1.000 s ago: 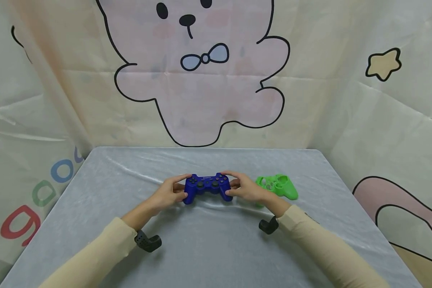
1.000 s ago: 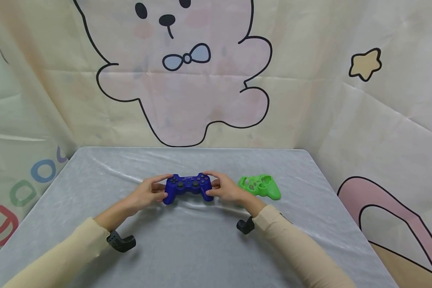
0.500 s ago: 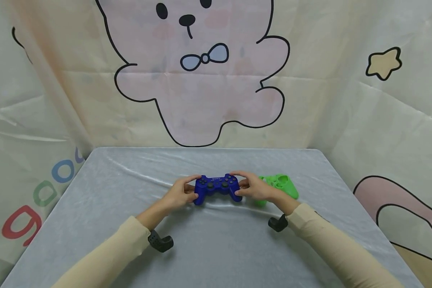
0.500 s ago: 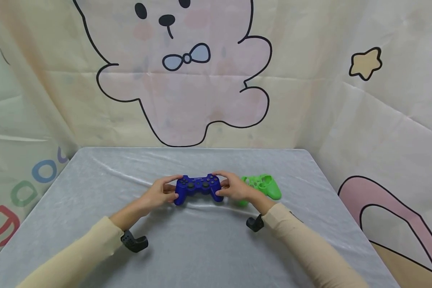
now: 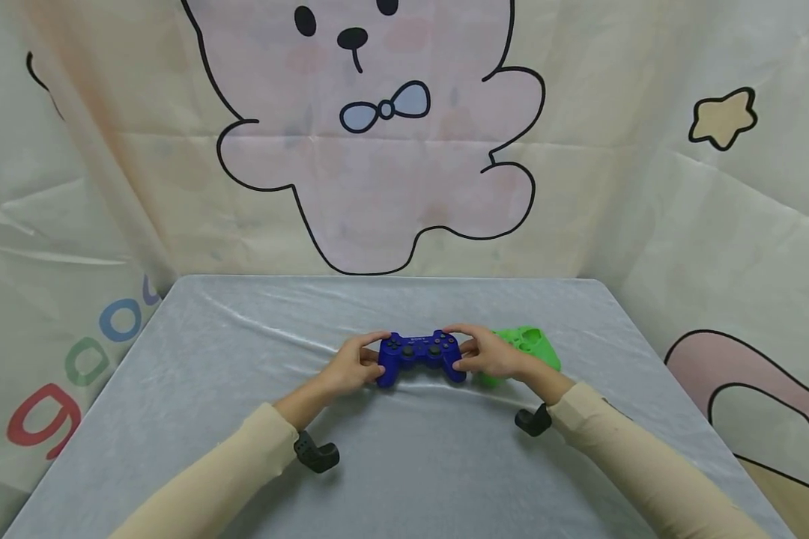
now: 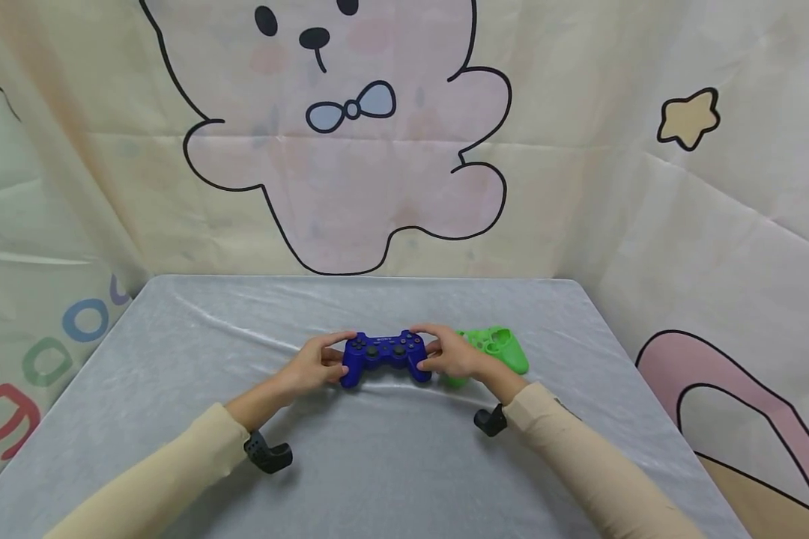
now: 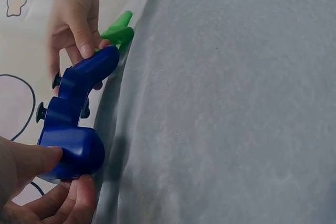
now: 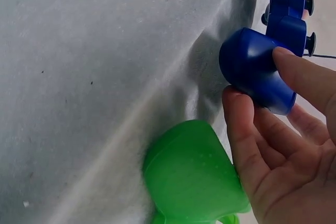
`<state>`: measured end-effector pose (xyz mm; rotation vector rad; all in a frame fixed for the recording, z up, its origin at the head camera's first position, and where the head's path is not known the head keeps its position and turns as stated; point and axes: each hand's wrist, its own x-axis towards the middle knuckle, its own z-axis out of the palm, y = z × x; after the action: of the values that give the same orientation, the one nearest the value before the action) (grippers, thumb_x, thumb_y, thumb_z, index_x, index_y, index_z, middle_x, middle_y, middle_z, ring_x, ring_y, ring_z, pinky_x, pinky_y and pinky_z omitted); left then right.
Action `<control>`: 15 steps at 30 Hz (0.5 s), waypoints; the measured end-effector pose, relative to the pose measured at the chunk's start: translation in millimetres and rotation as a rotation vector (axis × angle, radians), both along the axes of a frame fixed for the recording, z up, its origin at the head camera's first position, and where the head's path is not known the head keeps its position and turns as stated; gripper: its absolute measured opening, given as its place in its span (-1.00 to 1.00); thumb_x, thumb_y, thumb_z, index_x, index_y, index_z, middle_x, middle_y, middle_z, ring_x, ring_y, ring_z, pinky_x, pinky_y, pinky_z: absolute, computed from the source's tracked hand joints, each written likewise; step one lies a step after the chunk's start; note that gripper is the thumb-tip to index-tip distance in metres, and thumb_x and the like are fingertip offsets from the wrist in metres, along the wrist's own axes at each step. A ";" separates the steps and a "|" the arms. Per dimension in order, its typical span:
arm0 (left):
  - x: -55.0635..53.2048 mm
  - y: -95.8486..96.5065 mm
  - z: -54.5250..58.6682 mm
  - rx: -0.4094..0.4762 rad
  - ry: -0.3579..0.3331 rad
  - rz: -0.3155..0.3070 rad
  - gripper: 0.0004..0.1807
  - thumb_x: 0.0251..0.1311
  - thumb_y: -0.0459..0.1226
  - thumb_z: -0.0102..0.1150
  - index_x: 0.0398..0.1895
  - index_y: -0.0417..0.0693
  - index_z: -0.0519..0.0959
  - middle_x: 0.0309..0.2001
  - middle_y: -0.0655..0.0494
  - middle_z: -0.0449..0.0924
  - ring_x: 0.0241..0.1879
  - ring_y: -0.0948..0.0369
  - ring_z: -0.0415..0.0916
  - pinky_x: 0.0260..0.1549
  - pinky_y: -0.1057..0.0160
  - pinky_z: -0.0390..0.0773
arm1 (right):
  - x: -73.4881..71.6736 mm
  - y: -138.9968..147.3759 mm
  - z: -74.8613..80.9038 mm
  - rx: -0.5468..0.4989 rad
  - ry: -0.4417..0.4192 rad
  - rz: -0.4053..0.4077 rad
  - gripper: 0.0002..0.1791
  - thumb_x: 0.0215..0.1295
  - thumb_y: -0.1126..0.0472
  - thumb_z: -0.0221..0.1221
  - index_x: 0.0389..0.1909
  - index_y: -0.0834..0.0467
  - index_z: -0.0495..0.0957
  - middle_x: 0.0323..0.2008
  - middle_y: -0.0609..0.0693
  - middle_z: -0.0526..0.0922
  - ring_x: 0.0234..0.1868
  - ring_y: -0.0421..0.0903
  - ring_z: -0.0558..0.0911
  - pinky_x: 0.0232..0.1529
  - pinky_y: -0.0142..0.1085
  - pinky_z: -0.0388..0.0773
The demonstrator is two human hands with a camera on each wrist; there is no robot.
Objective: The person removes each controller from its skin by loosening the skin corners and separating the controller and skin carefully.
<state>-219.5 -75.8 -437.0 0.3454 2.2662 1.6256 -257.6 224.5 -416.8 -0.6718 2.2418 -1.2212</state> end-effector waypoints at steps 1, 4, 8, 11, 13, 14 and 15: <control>-0.1 0.9 -0.9 0.002 0.003 -0.001 -0.27 0.23 -0.61 0.08 0.51 -0.21 0.26 0.06 -0.43 0.63 -0.11 0.07 0.70 -0.26 0.22 0.70 | 0.2 0.3 0.0 0.008 0.004 0.000 -0.26 0.36 0.47 0.18 0.51 0.34 0.12 -0.19 0.38 0.70 -0.40 0.03 0.60 -0.34 -0.07 0.64; -0.1 3.2 -3.8 0.001 0.005 0.002 -0.26 0.22 -0.62 0.09 0.50 -0.21 0.27 0.04 -0.43 0.64 -0.13 0.08 0.70 -0.29 0.21 0.70 | 0.7 0.6 -0.1 0.036 0.026 0.000 -0.28 0.36 0.47 0.18 0.50 0.36 0.15 -0.17 0.37 0.70 -0.34 0.09 0.65 -0.31 -0.03 0.65; 0.4 6.1 -6.1 -0.006 -0.007 0.018 -0.27 0.22 -0.61 0.10 0.50 -0.19 0.28 0.04 -0.41 0.64 -0.16 0.12 0.69 -0.31 0.21 0.70 | 0.9 0.4 0.2 0.067 0.039 -0.003 -0.29 0.35 0.48 0.18 0.49 0.37 0.16 -0.17 0.36 0.71 -0.33 0.15 0.68 -0.30 0.00 0.66; 1.3 7.4 -6.3 -0.008 -0.011 0.028 -0.28 0.23 -0.61 0.11 0.49 -0.18 0.30 0.04 -0.41 0.64 -0.15 0.11 0.69 -0.32 0.20 0.70 | 0.5 0.0 0.2 0.073 0.035 -0.004 -0.29 0.35 0.48 0.18 0.48 0.37 0.17 -0.20 0.35 0.71 -0.36 0.16 0.67 -0.32 0.00 0.66; 1.7 7.6 -6.4 -0.005 -0.013 0.031 -0.28 0.23 -0.62 0.11 0.49 -0.18 0.30 0.05 -0.42 0.64 -0.14 0.09 0.69 -0.32 0.20 0.70 | 0.2 -0.4 0.3 0.073 0.034 -0.006 -0.30 0.35 0.48 0.18 0.48 0.37 0.17 -0.20 0.36 0.70 -0.36 0.16 0.67 -0.32 0.00 0.66; 1.9 7.6 -6.5 -0.003 -0.014 0.031 -0.28 0.23 -0.62 0.11 0.49 -0.19 0.30 0.05 -0.43 0.63 -0.13 0.08 0.69 -0.31 0.20 0.70 | 0.2 -0.6 0.4 0.073 0.034 -0.007 -0.30 0.35 0.48 0.18 0.48 0.37 0.18 -0.18 0.37 0.70 -0.36 0.15 0.68 -0.33 0.00 0.67; 2.1 7.5 -6.7 -0.002 -0.014 0.030 -0.28 0.22 -0.62 0.11 0.48 -0.19 0.30 0.06 -0.43 0.63 -0.11 0.06 0.69 -0.31 0.20 0.70 | 0.3 -0.7 0.5 0.073 0.034 -0.008 -0.30 0.35 0.48 0.18 0.48 0.37 0.18 -0.15 0.38 0.70 -0.34 0.14 0.69 -0.32 0.00 0.68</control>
<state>-217.4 -68.3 -443.6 0.2994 2.2731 1.6354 -257.3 223.7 -416.3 -0.6601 2.3075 -1.1336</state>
